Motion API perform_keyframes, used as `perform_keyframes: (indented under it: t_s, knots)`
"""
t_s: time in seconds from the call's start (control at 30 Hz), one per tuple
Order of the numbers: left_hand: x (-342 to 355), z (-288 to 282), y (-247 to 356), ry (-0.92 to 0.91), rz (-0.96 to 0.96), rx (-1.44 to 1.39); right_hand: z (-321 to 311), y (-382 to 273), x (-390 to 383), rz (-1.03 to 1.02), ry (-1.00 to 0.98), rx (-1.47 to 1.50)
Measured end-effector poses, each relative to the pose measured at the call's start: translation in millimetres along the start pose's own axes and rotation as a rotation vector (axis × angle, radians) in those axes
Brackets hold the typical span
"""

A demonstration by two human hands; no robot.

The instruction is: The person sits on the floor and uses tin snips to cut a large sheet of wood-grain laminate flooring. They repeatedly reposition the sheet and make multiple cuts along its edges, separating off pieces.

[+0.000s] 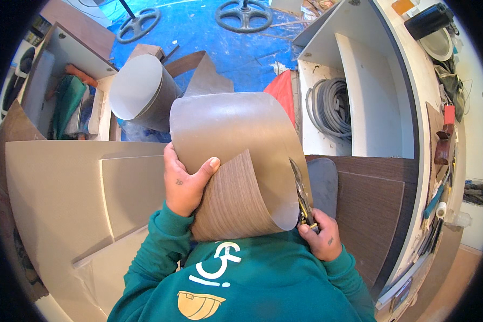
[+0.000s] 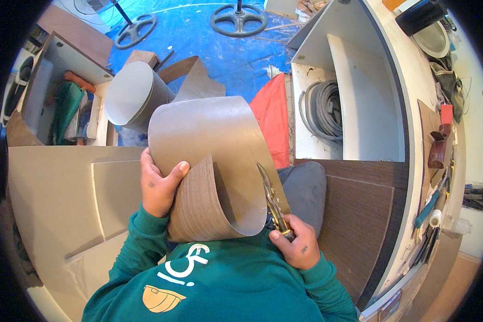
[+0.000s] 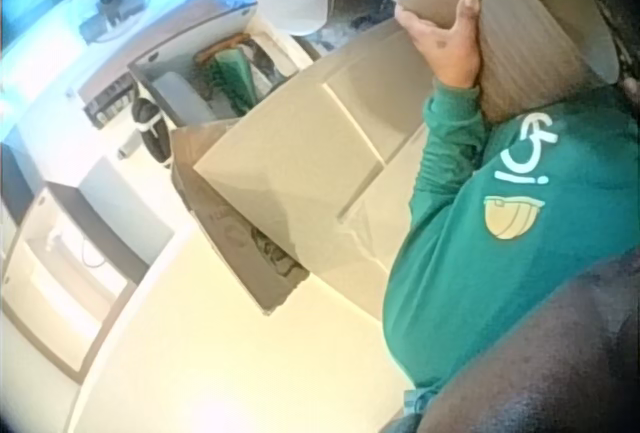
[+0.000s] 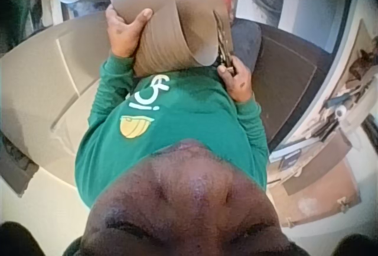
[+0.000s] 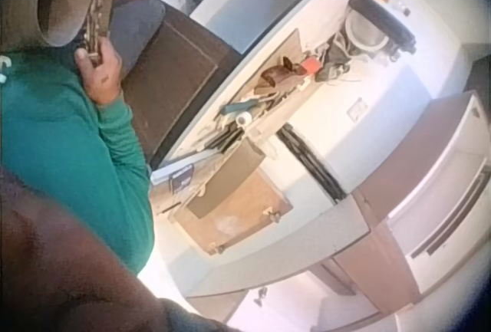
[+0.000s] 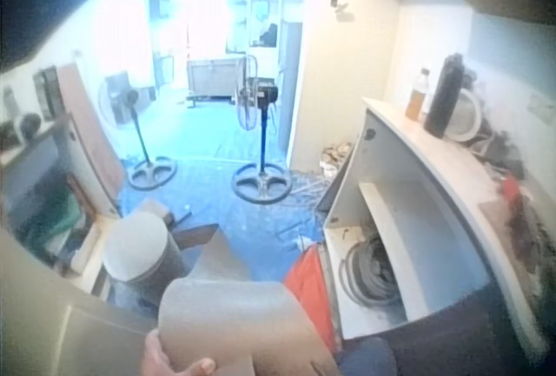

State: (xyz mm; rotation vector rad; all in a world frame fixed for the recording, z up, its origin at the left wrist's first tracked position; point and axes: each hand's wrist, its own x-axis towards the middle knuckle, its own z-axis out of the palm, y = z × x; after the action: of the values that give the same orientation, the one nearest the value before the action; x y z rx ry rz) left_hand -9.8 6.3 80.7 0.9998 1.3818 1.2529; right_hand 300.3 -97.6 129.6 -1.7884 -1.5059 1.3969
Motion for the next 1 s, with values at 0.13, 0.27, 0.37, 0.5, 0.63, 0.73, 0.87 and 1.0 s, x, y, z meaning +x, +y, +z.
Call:
perform_keyframes:
  t_s: [0.13,0.27,0.37,0.5,0.63,0.73,0.87,1.0]
  knots:
    - [0,0,1,0.007,0.011,0.025,1,2,0,-0.015,0.007,0.005]
    - [0,0,1,0.006,-0.001,0.012,1,-1,0,-0.004,0.0,0.022]
    - [1,-1,0,-0.002,-0.002,0.035,1,1,0,-0.022,0.007,0.004]
    - [2,-3,-5,-0.003,0.021,0.067,0,1,-2,0.004,-0.013,0.022]
    - [2,0,3,-0.003,-0.009,0.038,1,2,-1,0.021,-0.008,0.031]
    - [1,2,6,-0.002,-0.012,0.008,2,5,-1,0.012,0.004,0.043]
    - [2,2,1,0.0,0.016,0.027,2,5,-2,0.026,-0.002,0.078]
    - [2,2,3,-0.002,0.009,0.028,1,9,-3,0.044,-0.019,0.088]
